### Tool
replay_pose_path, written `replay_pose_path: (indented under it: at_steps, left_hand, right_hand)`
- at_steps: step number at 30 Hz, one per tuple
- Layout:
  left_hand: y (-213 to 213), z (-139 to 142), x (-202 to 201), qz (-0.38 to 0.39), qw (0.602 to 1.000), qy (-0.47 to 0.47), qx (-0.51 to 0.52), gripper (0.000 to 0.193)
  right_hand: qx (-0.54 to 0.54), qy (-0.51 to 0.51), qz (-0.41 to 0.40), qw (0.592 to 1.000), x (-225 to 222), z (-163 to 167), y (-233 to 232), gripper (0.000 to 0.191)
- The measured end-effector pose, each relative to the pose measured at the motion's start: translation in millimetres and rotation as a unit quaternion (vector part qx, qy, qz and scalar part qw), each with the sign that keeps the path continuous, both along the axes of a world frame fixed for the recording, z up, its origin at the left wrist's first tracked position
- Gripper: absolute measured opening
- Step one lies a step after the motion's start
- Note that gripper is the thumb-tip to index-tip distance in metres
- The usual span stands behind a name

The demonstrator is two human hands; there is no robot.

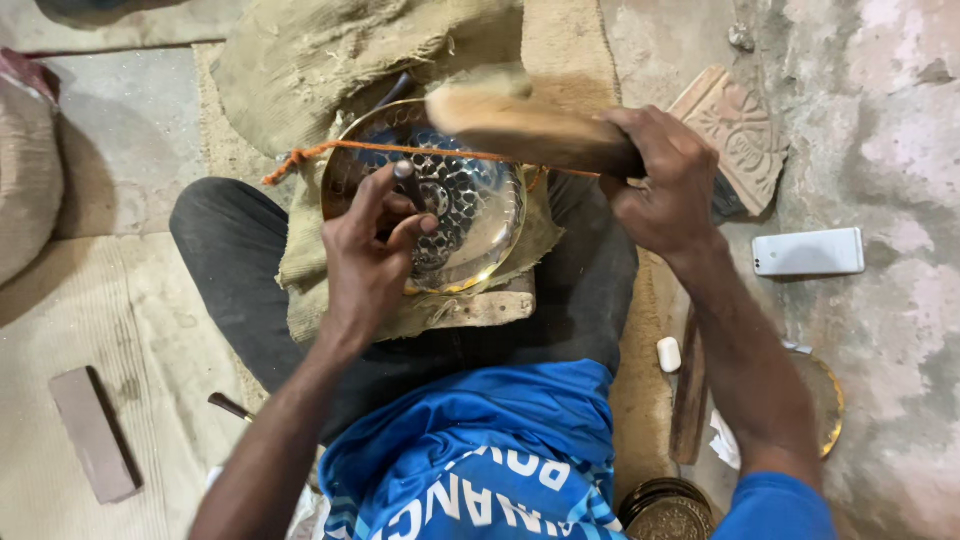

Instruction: The person sits on the floor and uses a hammer and punch to create a patterned texture on a round metal plate. The plate is held steady with a rope while the person repeatedly strikes the punch to form indentations.

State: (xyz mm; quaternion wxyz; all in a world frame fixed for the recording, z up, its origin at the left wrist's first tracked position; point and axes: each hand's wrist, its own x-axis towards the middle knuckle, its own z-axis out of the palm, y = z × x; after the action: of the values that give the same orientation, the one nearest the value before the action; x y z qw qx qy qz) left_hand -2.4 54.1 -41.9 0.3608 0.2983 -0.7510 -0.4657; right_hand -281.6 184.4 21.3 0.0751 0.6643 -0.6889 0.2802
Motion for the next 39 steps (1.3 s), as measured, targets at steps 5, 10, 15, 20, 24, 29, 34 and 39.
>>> replay_pose_path:
  at_steps: [5, 10, 15, 20, 24, 29, 34, 39]
  left_hand:
    - [8.6, -5.5, -2.5, 0.039, 0.999, 0.01, 0.028, 0.054]
    - [9.4, -11.0, -1.9, 0.031, 0.999, 0.042, 0.016, 0.053]
    - [9.6, -12.0, -1.4, 0.04, 0.999, 0.03, 0.018, 0.056]
    - [9.7, -11.1, -1.8, 0.039, 0.999, 0.015, 0.028, 0.053]
    - [9.6, -12.6, -1.4, 0.034, 0.999, 0.024, 0.014, 0.052]
    - [8.8, -14.4, -1.4, 0.035, 0.999, 0.019, 0.013, 0.052]
    - [8.7, -12.3, -1.4, 0.032, 0.999, 0.032, 0.025, 0.047]
    - [9.3, -7.5, -2.8, 0.03, 0.999, 0.04, 0.007, 0.048]
  right_hand:
    - [0.044, 0.185, -0.011, 0.982, -11.8, 6.2, -33.4, 0.052]
    - [0.07, -0.12, 0.08, 0.987, -17.0, 23.2, -58.2, 0.035]
    - [-0.004, 0.202, 0.075, 0.977, -18.1, 32.2, -63.7, 0.036]
    - [0.021, 0.262, 0.049, 0.964, -23.0, 31.5, -57.1, 0.036]
    - [0.057, 0.159, 0.057, 0.984, -22.2, 36.9, -52.8, 0.036]
    - [0.105, 0.108, 0.041, 0.988, -12.3, 51.0, -48.2, 0.03]
    - [0.074, 0.229, 0.038, 0.97, -2.9, 59.0, -47.0, 0.024]
    - [0.039, 0.298, 0.043, 0.953, 1.5, 62.2, -43.6, 0.024]
